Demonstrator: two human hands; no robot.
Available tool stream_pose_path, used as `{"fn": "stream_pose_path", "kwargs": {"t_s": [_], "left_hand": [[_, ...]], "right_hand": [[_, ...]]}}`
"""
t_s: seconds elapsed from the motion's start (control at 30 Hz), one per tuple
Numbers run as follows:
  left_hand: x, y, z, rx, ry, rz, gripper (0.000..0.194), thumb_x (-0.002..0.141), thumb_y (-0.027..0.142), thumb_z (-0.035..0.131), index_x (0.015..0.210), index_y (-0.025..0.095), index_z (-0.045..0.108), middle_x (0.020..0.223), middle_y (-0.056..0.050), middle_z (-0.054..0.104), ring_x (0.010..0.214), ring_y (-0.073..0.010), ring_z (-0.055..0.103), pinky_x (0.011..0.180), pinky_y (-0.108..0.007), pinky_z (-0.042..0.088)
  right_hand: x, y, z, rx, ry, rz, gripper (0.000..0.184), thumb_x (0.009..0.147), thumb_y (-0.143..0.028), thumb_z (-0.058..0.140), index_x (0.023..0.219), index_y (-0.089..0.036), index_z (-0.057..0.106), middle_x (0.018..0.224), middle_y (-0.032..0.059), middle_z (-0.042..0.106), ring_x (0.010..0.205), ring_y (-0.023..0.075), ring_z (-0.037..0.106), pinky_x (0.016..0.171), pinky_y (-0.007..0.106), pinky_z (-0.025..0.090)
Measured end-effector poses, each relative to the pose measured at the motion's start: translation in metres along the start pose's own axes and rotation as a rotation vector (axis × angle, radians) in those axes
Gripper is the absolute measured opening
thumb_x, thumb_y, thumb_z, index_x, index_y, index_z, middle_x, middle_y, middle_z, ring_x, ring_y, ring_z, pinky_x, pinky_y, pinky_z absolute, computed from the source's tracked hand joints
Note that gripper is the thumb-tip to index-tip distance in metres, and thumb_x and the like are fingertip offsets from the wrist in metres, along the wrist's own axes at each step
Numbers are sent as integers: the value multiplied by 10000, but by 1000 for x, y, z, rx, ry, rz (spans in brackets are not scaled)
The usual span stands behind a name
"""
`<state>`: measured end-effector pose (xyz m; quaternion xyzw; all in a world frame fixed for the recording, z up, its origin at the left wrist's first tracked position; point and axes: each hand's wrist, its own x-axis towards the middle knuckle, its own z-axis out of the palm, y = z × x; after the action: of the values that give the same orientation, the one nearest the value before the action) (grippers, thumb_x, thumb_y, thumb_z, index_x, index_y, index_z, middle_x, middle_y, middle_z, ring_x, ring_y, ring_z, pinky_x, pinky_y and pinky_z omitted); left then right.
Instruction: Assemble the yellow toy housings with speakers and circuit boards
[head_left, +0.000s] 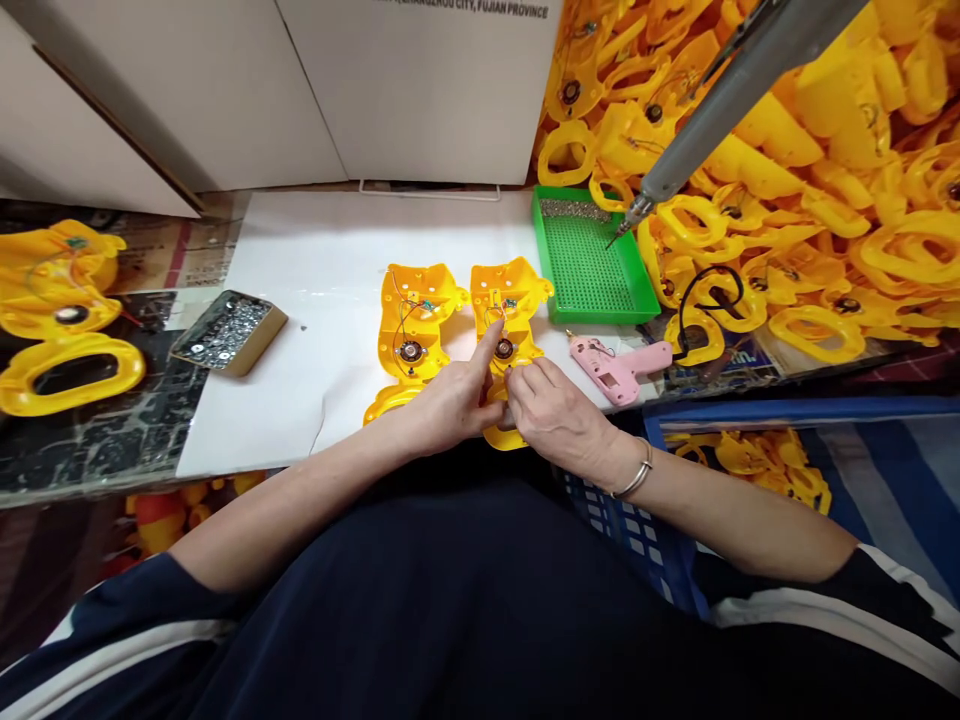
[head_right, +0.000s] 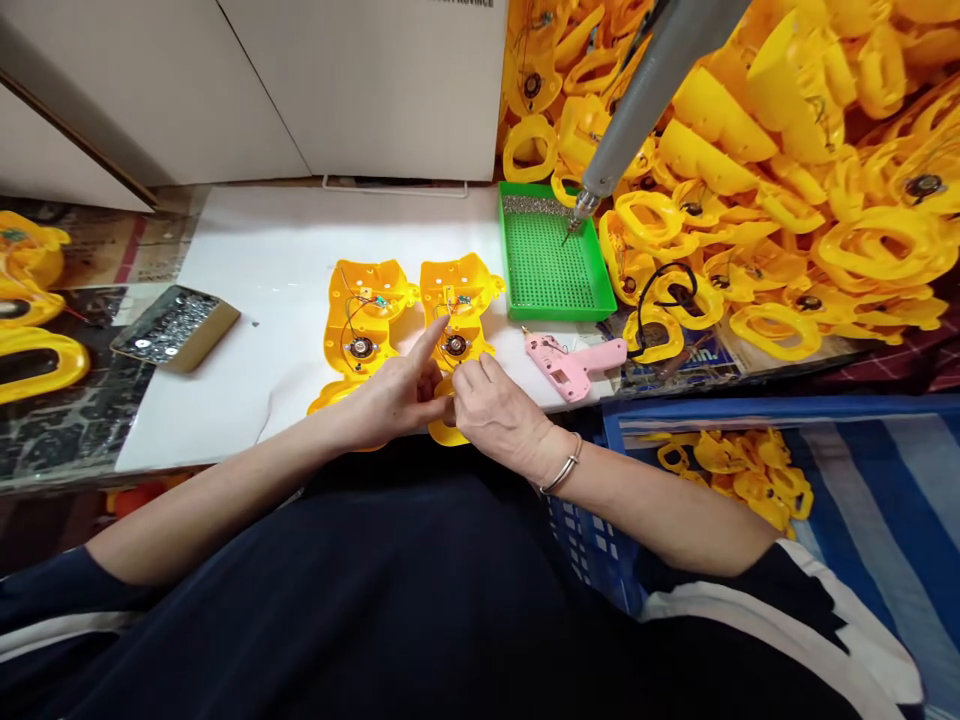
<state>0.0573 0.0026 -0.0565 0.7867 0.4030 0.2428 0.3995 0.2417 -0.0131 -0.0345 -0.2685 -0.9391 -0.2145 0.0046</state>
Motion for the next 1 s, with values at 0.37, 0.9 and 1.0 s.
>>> {"fn": "stream_pose_path", "kwargs": {"t_s": [0.37, 0.9, 1.0], "left_hand": [[-32, 12, -10, 108, 4, 14, 969, 889, 227, 596, 1569, 150, -89, 698, 45, 585, 557, -123, 543, 555, -227, 421], [56, -35, -79, 571, 359, 116, 473, 869, 487, 635, 1242, 196, 622, 1343, -132, 576, 1246, -296, 502, 1095, -489, 386], [72, -27, -65, 644, 292, 52, 358, 890, 447, 600, 1097, 170, 695, 1265, -128, 634, 1200, -299, 519, 1115, -539, 327]], "right_hand": [[-14, 46, -13, 509, 469, 317, 258, 927, -122, 521, 1112, -166, 695, 1012, 90, 719, 924, 200, 623, 829, 353, 496], [-114, 127, 18, 423, -214, 315, 468, 856, -168, 476, 1305, -156, 607, 1001, 142, 680, 897, 268, 648, 789, 403, 539], [-104, 123, 1, 627, -127, 394, 364, 887, -252, 502, 1213, -195, 653, 1083, 122, 709, 955, 261, 678, 825, 386, 545]]}}
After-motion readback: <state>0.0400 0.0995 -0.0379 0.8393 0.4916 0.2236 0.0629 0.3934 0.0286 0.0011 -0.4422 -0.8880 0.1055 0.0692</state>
